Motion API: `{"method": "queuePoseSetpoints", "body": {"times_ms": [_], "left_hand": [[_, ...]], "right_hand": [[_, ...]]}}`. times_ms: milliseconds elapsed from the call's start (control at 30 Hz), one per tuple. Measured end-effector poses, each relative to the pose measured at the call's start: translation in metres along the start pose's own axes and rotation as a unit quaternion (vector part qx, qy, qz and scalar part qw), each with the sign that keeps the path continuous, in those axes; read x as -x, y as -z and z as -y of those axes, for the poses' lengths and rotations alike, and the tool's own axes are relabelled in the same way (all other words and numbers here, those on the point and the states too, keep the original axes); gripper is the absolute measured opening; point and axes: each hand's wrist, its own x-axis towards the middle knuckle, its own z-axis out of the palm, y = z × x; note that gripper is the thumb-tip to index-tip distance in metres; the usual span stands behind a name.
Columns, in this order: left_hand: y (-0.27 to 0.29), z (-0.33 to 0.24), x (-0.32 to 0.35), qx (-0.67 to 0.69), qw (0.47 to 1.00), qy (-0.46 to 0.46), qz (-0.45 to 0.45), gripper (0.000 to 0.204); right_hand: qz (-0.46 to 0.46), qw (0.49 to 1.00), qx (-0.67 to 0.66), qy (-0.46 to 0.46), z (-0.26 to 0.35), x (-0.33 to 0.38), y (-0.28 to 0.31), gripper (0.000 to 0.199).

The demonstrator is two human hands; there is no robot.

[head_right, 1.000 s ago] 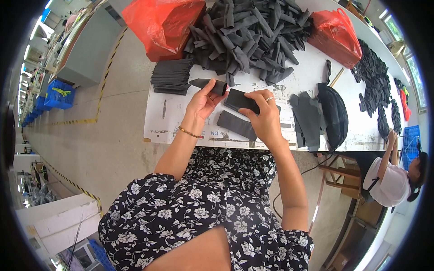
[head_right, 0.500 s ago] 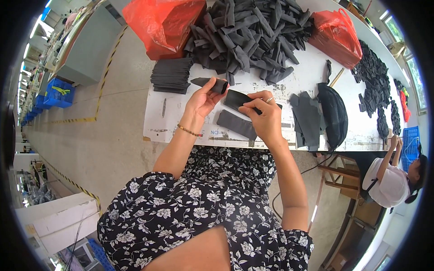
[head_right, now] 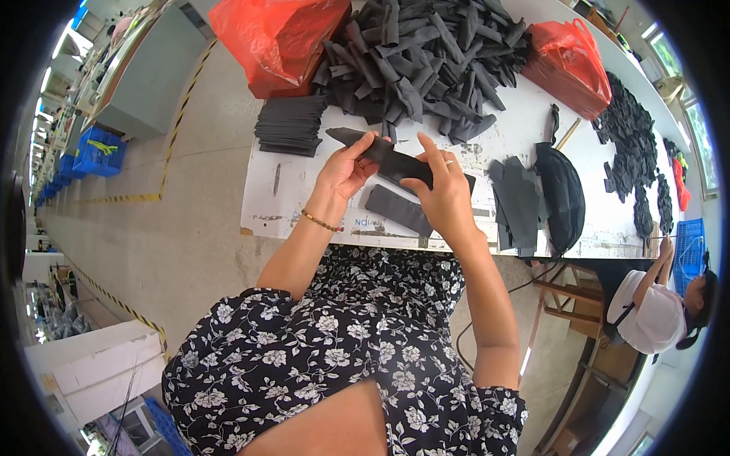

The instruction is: The recorder is inspecting, handling, and sorting small gray rectangular foam strips on a workbench in a factory setting.

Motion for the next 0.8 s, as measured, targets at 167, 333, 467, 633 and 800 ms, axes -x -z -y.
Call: {"method": "queuePoseSetpoints", "body": {"times_ms": [167, 333, 467, 633, 800], "left_hand": [[-0.001, -0.001, 0.001, 0.003, 1.0, -0.004, 0.005, 0.031], [-0.004, 0.0, 0.002, 0.007, 1.0, -0.002, 0.009, 0.032], [-0.006, 0.002, 0.005, -0.013, 1.0, -0.003, 0.006, 0.031], [-0.01, 0.001, 0.01, -0.028, 1.0, -0.013, 0.004, 0.03], [-0.019, 0.005, 0.014, -0.038, 0.996, -0.075, -0.006, 0.03]], "right_hand": [[0.008, 1.0, 0.018, 0.02, -0.001, 0.002, 0.001, 0.031], [-0.018, 0.997, 0.043, 0.067, -0.008, 0.001, -0.002, 0.029], [-0.018, 0.993, 0.065, 0.093, -0.01, -0.003, -0.003, 0.028], [-0.032, 0.97, 0.179, 0.162, -0.008, -0.003, -0.003, 0.031], [-0.045, 0.962, 0.203, 0.176, -0.002, -0.003, -0.01, 0.035]]}}
